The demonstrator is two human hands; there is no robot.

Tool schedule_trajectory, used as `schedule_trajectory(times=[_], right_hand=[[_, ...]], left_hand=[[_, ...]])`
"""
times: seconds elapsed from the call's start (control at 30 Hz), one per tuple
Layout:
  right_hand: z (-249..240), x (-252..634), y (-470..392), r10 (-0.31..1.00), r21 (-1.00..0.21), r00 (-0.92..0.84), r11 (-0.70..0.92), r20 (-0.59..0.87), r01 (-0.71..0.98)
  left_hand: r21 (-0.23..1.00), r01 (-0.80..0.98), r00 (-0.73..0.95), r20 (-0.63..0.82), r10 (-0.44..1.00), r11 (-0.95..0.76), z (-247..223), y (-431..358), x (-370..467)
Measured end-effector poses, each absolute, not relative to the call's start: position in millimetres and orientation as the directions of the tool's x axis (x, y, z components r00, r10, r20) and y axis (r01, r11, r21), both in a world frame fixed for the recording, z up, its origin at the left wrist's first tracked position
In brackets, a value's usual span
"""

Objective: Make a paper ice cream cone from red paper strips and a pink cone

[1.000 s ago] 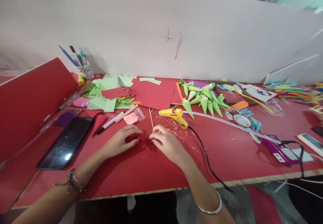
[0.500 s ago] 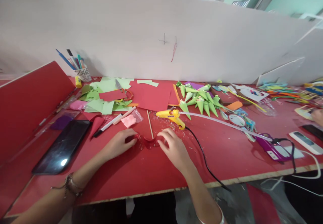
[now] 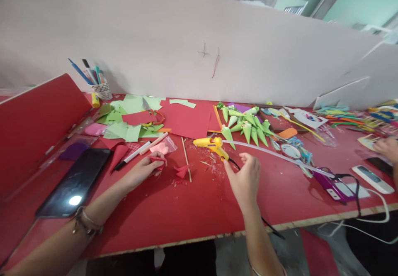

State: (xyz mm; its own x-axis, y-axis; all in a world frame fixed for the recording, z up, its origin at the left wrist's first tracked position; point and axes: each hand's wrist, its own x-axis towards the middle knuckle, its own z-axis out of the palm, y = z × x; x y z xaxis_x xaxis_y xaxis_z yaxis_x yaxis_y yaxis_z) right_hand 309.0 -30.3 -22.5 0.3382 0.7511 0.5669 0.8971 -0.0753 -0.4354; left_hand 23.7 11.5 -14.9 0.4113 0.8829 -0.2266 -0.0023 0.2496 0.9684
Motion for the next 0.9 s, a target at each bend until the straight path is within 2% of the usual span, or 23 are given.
schedule_trajectory(times=[0.07, 0.17, 0.3, 0.53, 0.73, 0.9], right_hand=[[-26.2, 315.4, -20.0, 0.815, -0.411, 0.282, -0.06, 0.506, 0.91], [-31.7, 319.1, -6.0, 0.918, -0.444, 0.158, 0.022, 0.363, 0.896], [-37.1, 315.1, 6.6, 0.958, -0.471, 0.046, 0.096, 0.282, 0.877], [-23.5, 298.7, 0.8, 0.955, -0.537, 0.111, 0.056, 0.274, 0.842], [6.6, 268.6, -17.4, 0.931, -0.667, 0.21, 0.047, 0.3, 0.744], [5.8, 256.9, -18.5, 0.943, -0.74, 0.187, 0.085, 0.277, 0.667]], left_hand=[[0.948, -0.079, 0.415, -0.251, 0.875, 0.309, -17.5, 12.1, 21.9], [0.895, -0.176, 0.445, -0.299, 0.844, 0.41, -16.9, 13.2, 18.9], [0.803, -0.258, 0.505, -0.362, 0.783, 0.538, -12.1, 14.4, 13.7], [0.701, -0.342, 0.537, -0.401, 0.742, 0.626, -10.2, 10.0, 12.7], [0.67, -0.361, 0.526, -0.428, 0.735, 0.648, -12.8, 5.4, 12.6], [0.677, -0.311, 0.537, -0.453, 0.711, 0.666, -10.3, 5.5, 11.4]])
